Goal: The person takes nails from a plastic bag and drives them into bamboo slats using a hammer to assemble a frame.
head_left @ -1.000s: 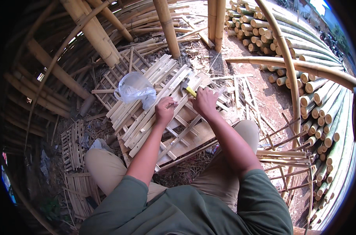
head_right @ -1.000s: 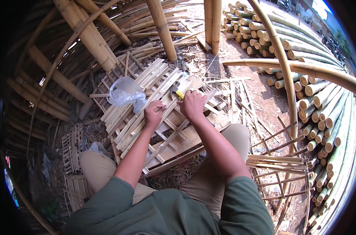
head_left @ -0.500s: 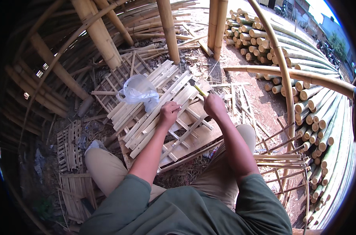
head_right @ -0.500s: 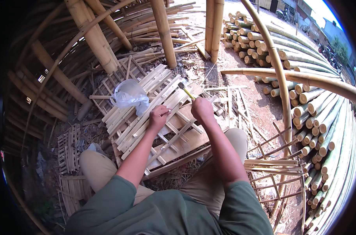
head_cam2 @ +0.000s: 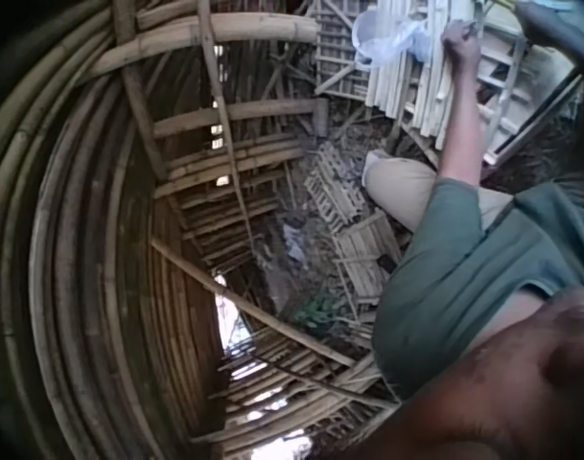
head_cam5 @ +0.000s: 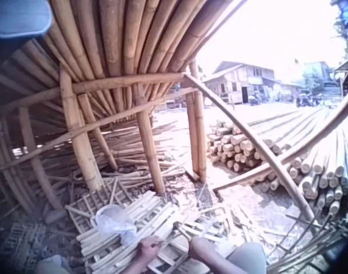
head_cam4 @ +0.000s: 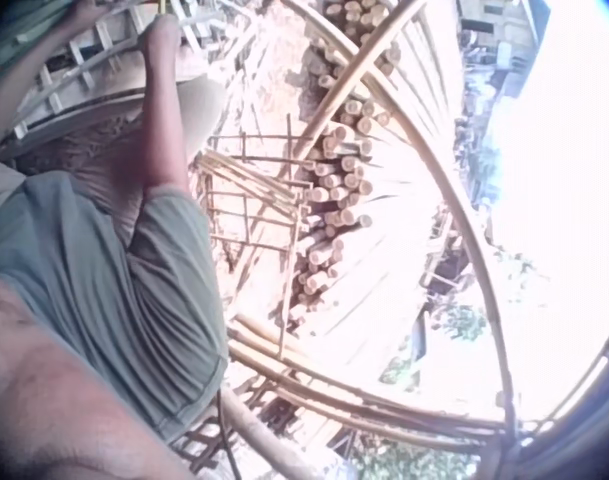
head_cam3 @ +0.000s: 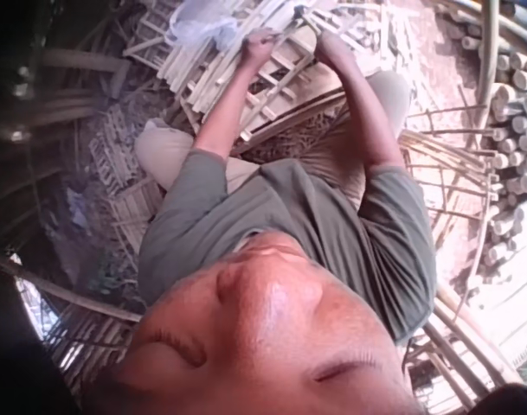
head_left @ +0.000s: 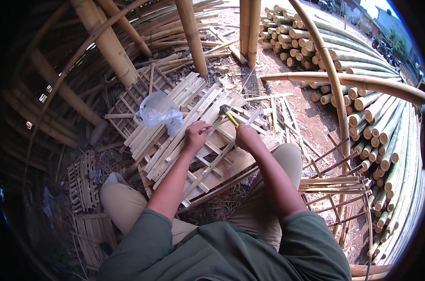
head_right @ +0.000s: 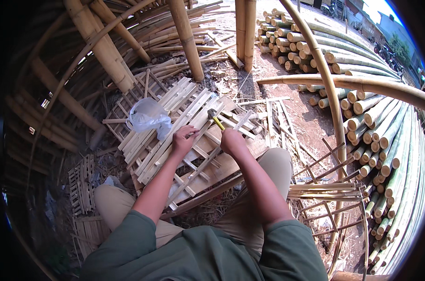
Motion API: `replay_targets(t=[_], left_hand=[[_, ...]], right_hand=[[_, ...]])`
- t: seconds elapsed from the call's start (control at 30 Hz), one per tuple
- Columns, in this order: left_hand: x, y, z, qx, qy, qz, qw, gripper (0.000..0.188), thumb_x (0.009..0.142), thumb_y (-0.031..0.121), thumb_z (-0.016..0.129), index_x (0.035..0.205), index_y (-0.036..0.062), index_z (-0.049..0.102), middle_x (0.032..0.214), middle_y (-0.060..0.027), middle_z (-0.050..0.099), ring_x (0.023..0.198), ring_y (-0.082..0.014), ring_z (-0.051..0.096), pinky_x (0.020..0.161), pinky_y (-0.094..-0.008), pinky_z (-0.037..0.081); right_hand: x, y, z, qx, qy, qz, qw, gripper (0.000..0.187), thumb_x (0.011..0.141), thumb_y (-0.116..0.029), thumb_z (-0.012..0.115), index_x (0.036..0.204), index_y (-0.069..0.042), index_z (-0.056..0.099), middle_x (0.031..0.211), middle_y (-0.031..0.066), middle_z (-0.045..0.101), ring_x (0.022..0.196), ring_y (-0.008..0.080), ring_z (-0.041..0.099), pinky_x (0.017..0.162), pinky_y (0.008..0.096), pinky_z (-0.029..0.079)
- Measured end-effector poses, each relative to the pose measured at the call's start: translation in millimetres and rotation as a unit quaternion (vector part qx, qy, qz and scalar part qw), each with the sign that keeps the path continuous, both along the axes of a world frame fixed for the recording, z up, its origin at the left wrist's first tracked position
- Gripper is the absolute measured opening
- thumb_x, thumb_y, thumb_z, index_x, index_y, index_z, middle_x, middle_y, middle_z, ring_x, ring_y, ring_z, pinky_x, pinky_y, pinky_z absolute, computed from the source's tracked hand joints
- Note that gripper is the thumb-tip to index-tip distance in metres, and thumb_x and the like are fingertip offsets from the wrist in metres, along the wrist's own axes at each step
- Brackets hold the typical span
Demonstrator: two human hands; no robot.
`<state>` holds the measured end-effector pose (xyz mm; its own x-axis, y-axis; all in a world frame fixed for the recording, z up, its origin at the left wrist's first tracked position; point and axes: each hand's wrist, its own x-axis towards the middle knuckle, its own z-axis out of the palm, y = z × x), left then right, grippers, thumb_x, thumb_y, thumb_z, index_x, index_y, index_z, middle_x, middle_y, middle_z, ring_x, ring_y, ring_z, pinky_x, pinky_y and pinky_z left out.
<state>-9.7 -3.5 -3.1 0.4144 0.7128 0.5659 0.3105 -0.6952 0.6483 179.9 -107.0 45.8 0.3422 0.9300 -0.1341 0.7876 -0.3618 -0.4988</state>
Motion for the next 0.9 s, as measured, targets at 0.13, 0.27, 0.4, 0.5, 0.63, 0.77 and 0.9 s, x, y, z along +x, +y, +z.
replay_targets(t=[0.13,0.27,0.4,0.5,0.63,0.77,0.9], left_hand=[[6.2,0.9,6.9,-0.009,0.009,0.073,0.997,0.013,0.074,0.006,0.075,0.087,0.0068,0.075,0.092,-0.0117,0.072,0.099,-0.0271,0.065,0.094,-0.0391,0.048],[33.7,19.2,27.7,0.132,0.002,0.148,0.98,0.014,0.075,0.004,0.075,0.089,0.0061,0.075,0.093,-0.0089,0.071,0.095,-0.0264,0.064,0.089,-0.0354,0.049],[75.0,36.6,40.2,0.061,-0.118,0.127,0.983,0.013,0.075,0.001,0.073,0.087,0.0065,0.074,0.087,-0.0076,0.069,0.089,-0.0269,0.062,0.082,-0.0373,0.048],[91.5,47.4,29.6,0.127,-0.148,0.126,0.973,0.012,0.076,0.001,0.073,0.087,0.0049,0.071,0.087,-0.0075,0.068,0.089,-0.0271,0.062,0.081,-0.0369,0.049],[91.6,58.1,1.5,0.053,-0.189,0.165,0.967,0.012,0.077,0.001,0.072,0.087,0.0044,0.07,0.088,-0.009,0.067,0.088,-0.0284,0.061,0.08,-0.0386,0.048],[103.0,47.8,5.1,-0.061,-0.185,0.115,0.974,0.023,0.078,0.0,0.072,0.101,0.0044,0.068,0.089,-0.0079,0.067,0.084,-0.0244,0.063,0.079,-0.0357,0.05],[101.3,56.6,-1.9,0.016,-0.069,0.082,0.994,0.021,0.076,0.007,0.079,0.096,0.0062,0.074,0.098,-0.0086,0.069,0.091,-0.0204,0.067,0.082,-0.0324,0.052]], right_hand=[[2.5,-1.7,8.6,-0.025,0.018,0.007,1.0,0.032,0.098,-0.026,0.048,0.095,0.002,0.064,0.096,0.0253,0.068,0.091,0.0412,0.066,0.081,0.0491,0.053],[5.7,4.5,0.0,-0.034,0.023,0.014,0.999,0.033,0.098,-0.026,0.048,0.095,0.003,0.064,0.098,0.0255,0.068,0.095,0.0407,0.066,0.082,0.0482,0.053],[6.2,1.5,3.8,-0.037,0.042,0.036,0.998,0.034,0.098,-0.026,0.048,0.095,0.004,0.064,0.097,0.0265,0.067,0.094,0.0412,0.066,0.082,0.0482,0.053],[8.1,-1.1,2.2,-0.024,0.041,0.024,0.999,0.033,0.098,-0.026,0.048,0.093,0.004,0.064,0.095,0.0266,0.068,0.092,0.0414,0.066,0.081,0.049,0.052],[-2.4,-5.7,13.8,-0.027,0.051,-0.006,0.998,0.036,0.099,-0.028,0.047,0.094,0.003,0.064,0.091,0.0269,0.068,0.089,0.0419,0.066,0.079,0.0509,0.052],[16.5,-5.4,20.3,0.0,0.102,-0.031,0.994,0.043,0.099,-0.029,0.046,0.086,0.008,0.065,0.087,0.0312,0.065,0.084,0.0469,0.064,0.078,0.0528,0.049],[42.0,-5.3,27.8,0.079,0.156,-0.117,0.978,0.044,0.098,-0.027,0.044,0.084,0.009,0.064,0.082,0.0331,0.063,0.08,0.049,0.062,0.077,0.0532,0.048]])
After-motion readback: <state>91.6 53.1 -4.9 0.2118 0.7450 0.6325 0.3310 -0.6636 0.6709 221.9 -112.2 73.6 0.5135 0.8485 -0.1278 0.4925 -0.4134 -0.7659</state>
